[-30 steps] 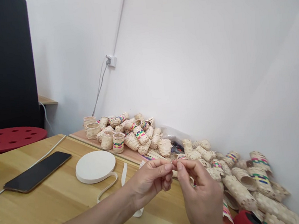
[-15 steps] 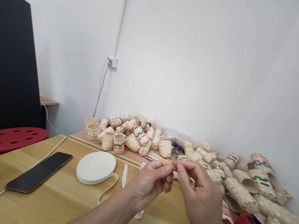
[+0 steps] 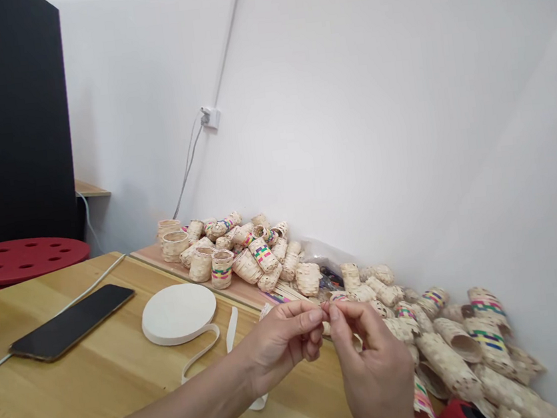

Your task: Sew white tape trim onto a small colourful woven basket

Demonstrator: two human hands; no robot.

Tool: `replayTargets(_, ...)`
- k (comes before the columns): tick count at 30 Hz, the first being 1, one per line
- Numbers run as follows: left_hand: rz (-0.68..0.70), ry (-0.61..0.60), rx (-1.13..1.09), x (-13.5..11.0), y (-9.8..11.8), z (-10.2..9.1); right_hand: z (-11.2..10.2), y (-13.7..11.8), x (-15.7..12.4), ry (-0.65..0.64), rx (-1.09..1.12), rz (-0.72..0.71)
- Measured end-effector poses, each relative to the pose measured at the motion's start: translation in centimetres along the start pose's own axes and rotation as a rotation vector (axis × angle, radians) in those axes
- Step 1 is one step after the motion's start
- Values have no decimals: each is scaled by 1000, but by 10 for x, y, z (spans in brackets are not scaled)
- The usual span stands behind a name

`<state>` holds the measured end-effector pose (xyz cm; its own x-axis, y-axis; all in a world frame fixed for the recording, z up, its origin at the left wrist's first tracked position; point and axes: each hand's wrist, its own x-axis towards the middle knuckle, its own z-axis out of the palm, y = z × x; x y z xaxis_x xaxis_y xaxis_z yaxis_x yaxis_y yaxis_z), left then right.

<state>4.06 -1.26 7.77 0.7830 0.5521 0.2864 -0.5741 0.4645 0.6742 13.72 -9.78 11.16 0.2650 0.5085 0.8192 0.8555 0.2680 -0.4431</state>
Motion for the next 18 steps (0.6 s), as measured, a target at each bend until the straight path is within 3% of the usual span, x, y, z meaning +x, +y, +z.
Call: replayTargets(18, 14, 5, -3, -1, 1, 2, 0, 3, -2, 4, -13, -21)
